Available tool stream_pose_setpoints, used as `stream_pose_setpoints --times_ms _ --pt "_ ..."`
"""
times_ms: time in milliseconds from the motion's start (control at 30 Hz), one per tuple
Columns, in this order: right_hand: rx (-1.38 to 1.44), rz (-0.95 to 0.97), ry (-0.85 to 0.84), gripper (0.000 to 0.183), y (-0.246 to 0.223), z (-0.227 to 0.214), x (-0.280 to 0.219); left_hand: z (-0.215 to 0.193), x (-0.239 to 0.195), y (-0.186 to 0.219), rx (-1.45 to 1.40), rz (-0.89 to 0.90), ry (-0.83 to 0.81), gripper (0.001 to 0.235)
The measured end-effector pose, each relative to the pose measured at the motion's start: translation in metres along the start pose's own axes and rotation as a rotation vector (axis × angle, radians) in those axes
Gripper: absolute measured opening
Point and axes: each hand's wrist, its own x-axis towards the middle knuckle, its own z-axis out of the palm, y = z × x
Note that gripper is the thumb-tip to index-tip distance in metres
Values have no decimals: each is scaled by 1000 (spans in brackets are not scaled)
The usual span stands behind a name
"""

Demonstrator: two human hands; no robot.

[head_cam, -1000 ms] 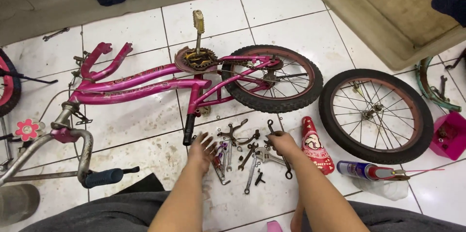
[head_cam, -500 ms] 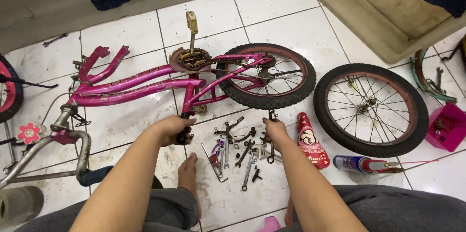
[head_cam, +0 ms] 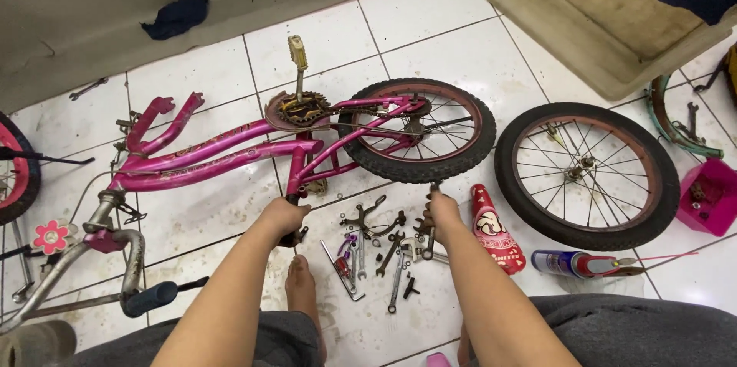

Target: The person is repairing a pink bicycle while sitting on a tiled floor. They use a wrench to tighten the rear wheel axle nuts and then rotate the pedals to check the chain movement.

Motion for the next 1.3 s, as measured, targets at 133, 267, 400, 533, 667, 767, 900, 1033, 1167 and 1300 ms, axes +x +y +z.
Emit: stream_pose_setpoints --times_ms 133,267,400,533,667,767,900,1033,1167,1300 --pt "444 -41 260 71 -31 -12 -6 -7 -12 12 -87 -17 42 48" --pt "513 -125 245 98 -63 -19 1 -3 -6 12 -49 13 79 43" --pt "555 -149 297 81 -64 -21 44 3 -15 26 -27 43 138 32" --pt "720 -212 261 60 -27 -35 101 0 -38 31 -152 -27 132 34" --pt "793 -234 255 47 -13 -38 108 -5 -55 43 -241 -41 134 36" --pt "764 -212 386 60 -26 -47 99 -11 -68 45 -279 -65 119 40" --pt "615 -193 343 65 -33 -76 120 -16 -47 30 -262 -55 128 42" --pt "611 -209 272 61 -16 -90 135 -18 -52 33 -290 -54 122 41" --pt "615 -207 276 62 -19 -76 115 -17 -75 50 -325 -72 100 38" --pt "673 -235 306 64 -10 -67 122 -15 -56 41 -365 -57 84 40"
